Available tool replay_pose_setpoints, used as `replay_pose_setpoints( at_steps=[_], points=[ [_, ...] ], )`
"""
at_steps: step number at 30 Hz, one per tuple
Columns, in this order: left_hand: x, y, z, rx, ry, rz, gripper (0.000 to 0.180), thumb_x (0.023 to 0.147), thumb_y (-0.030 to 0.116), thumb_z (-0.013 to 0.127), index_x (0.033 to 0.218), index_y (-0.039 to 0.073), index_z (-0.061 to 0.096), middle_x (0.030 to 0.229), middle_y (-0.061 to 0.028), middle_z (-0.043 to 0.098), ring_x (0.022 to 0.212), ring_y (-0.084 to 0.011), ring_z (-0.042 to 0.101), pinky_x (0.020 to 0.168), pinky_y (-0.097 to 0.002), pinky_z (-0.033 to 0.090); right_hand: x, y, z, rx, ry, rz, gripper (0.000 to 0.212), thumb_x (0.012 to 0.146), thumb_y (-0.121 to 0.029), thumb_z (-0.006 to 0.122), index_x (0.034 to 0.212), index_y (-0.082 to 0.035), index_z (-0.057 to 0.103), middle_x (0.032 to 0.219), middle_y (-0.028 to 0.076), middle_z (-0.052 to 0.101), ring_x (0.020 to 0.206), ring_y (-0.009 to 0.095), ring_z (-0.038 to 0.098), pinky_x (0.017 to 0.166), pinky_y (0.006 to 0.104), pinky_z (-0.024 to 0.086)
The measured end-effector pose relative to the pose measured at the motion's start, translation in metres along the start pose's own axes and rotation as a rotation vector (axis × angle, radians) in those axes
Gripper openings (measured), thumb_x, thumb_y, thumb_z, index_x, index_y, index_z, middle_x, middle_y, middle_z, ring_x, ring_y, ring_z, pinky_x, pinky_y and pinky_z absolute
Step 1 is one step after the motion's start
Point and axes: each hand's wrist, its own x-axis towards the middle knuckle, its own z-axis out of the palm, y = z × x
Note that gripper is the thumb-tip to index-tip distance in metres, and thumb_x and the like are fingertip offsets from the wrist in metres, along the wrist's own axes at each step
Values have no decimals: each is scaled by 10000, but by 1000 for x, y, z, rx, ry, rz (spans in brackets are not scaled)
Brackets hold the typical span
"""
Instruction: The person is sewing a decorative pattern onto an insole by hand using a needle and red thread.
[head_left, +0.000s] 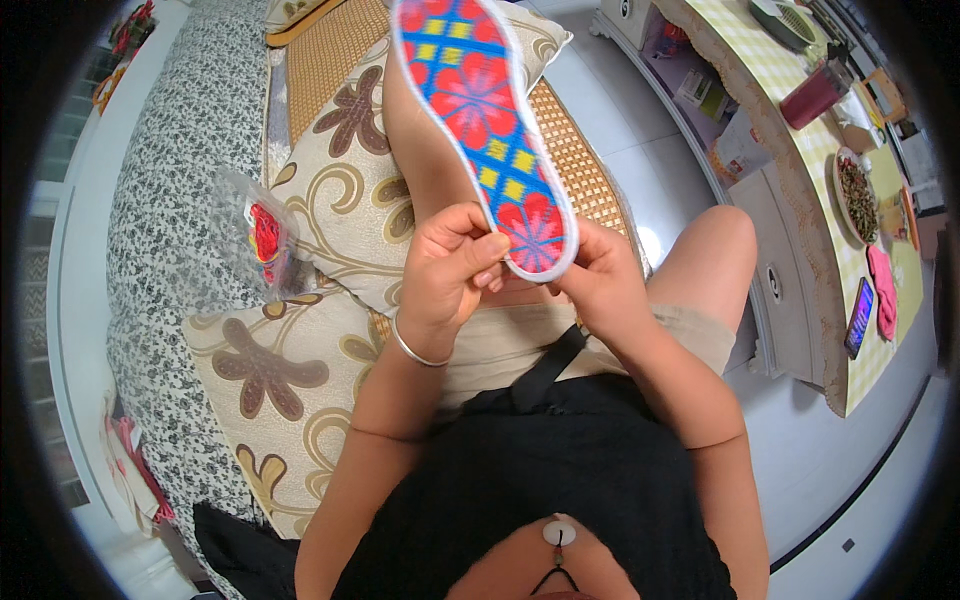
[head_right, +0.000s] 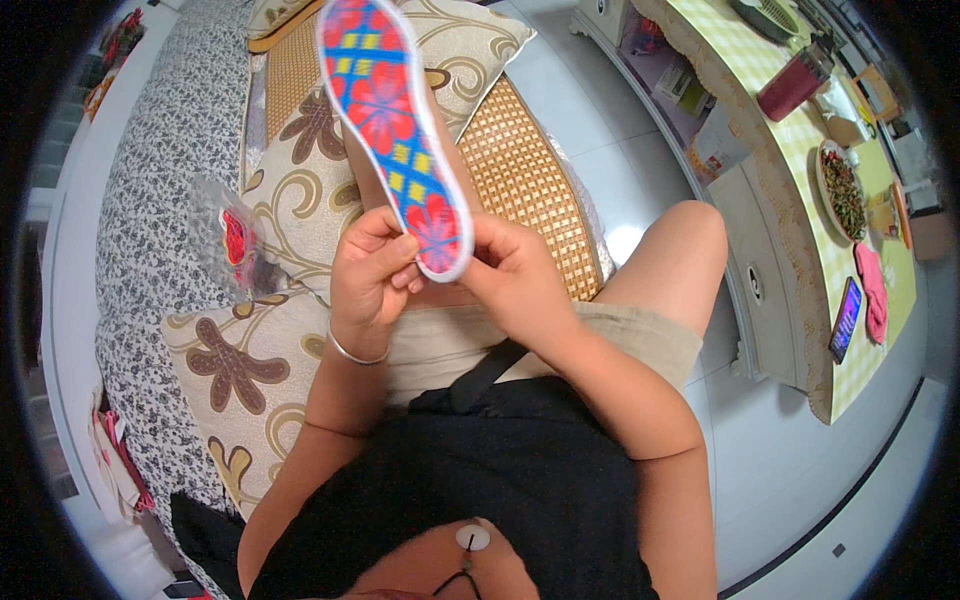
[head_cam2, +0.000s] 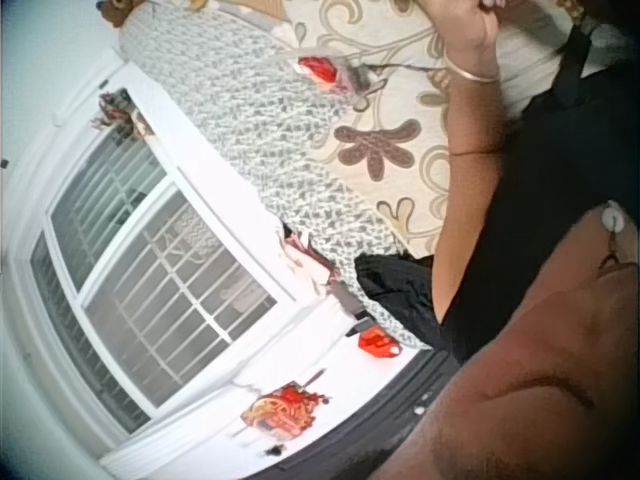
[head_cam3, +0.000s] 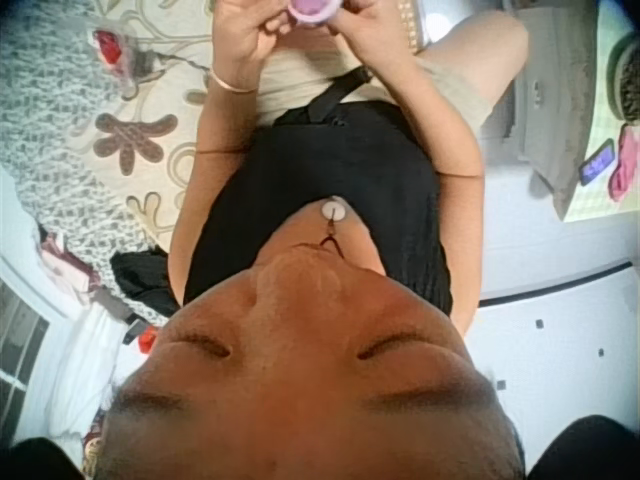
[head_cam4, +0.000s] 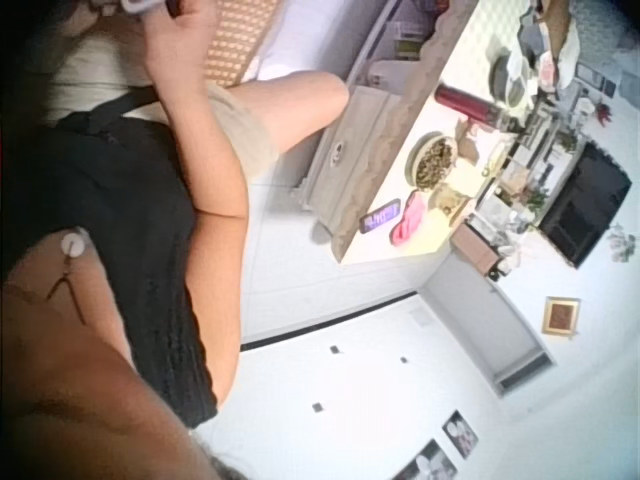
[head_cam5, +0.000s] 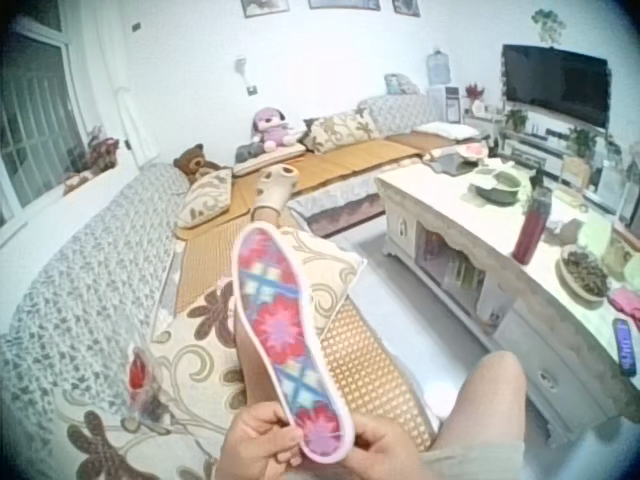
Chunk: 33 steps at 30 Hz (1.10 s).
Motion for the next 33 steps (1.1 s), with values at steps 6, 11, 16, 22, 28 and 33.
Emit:
replay_pose_setpoints(
  at_steps=[6, 11, 16, 22, 28, 33],
  points=[
    [-8, -1, 14, 109, 52, 7, 30, 846, -15, 584, 825, -8, 563, 653, -35, 567, 502, -35, 444, 454, -182, 367, -2, 19, -15, 441, -38, 303, 235, 803, -63, 657, 1020, -7, 587, 844, 67, 625, 637, 117, 549, 518, 238, 424],
    [-13, 3, 21, 163, 74, 27, 34, 847, -10, 585, 822, -15, 563, 644, -30, 565, 514, -32, 452, 460, -177, 362, -3, 20, -14, 433, -28, 334, 255, 809, -70, 648, 1043, -10, 566, 808, 72, 604, 625, 124, 542, 504, 248, 420],
    [-15, 4, 21, 193, 88, 31, 32, 846, -8, 587, 828, -22, 565, 664, -42, 583, 519, -31, 456, 463, -177, 366, -5, 20, -13, 490, -50, 327, 122, 812, -42, 644, 929, -11, 634, 778, 63, 647, 607, 98, 560, 523, 220, 442],
    [-18, 5, 22, 166, 73, 34, 30, 848, -10, 585, 834, -28, 566, 672, -57, 595, 518, -35, 468, 469, -182, 391, -6, 20, -13, 480, -70, 320, 147, 811, -50, 651, 951, -10, 628, 784, 85, 654, 598, 109, 569, 525, 225, 456],
    [-17, 1, 19, 203, 90, 59, 26, 848, -14, 583, 844, -36, 568, 673, -56, 591, 521, -36, 475, 467, -178, 389, -5, 18, -6, 374, 43, 280, 161, 817, -55, 648, 967, -7, 620, 858, 85, 658, 673, 117, 586, 599, 232, 475],
    [-17, -2, 13, 259, 180, 189, 33, 844, -30, 582, 871, -48, 575, 689, -37, 586, 537, -29, 479, 470, -162, 372, -2, 20, -18, -264, 408, -352, 143, 794, -38, 648, 936, -30, 628, 951, 65, 615, 810, 158, 564, 716, 282, 454]
  ],
)
